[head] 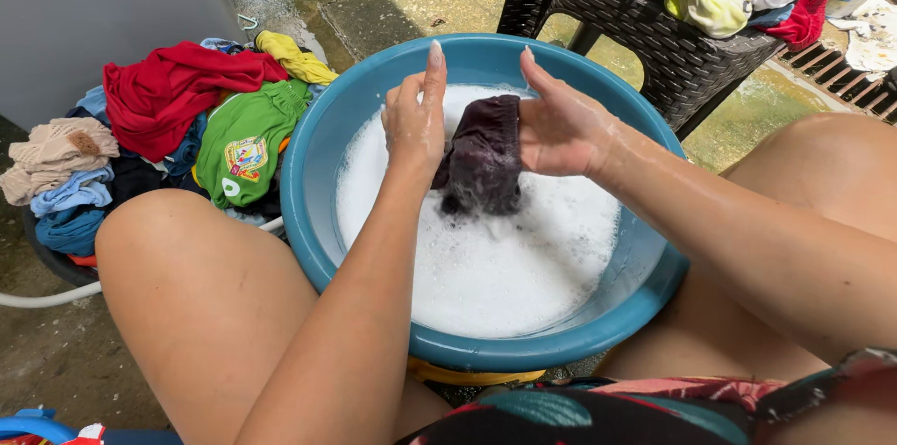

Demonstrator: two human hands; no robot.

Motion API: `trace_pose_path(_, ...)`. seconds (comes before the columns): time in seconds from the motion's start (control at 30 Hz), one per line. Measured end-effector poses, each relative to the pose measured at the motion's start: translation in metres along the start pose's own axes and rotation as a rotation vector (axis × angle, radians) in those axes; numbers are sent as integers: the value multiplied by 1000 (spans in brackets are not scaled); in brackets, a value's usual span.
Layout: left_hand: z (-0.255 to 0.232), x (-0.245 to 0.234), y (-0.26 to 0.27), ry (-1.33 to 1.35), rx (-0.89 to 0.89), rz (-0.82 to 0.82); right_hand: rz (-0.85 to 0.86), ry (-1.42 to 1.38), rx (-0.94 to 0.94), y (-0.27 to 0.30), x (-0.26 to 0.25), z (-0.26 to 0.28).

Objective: The person is washing clothes by hand in a basin of soapy water. They scrub, soak, and wring out several items of clothing before using a brush on a white garment.

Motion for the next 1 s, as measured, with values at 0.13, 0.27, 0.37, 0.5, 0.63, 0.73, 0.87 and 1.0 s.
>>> trace_pose_path(0.13,21,26,21,-75,-329,158,76,4,-232,11,-11,59)
trace_pose_path(0.27,-81,95,63,290,179,-198,-543,-148,-105,-24,-65,40)
trace_pose_path(0.37,-128,101,91,198,364,-133,-552,40,-97,-30,-54,34)
trace_pose_path(0.5,-90,57,40,-156,315,-240,-615,347,-70,11,-16,6)
trace_pose_path(0.63,-11,-11,7,-454,-226,-136,-259,188,-118,60,2,48)
trace_pose_path(0.73,13,-10,25,-538,-122,-104,-278,857,-20,50,-24,61)
trace_pose_path(0.87,18,35,56,-609,-317,441,-123,1673,570,16,-60,-45)
trace_pose_path(1.0,0,36,65,-238,-289,335,-54,1408,693,19,-55,-72)
Point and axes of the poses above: each hand's wrist, its own y-axis away from the middle knuckle, its own x-axis out of the palm, z = x × y, the point moved 3 cm from there along -y, towards the middle knuckle, and after that the axes turned 3 degrees about z, right-handed, at the moved point
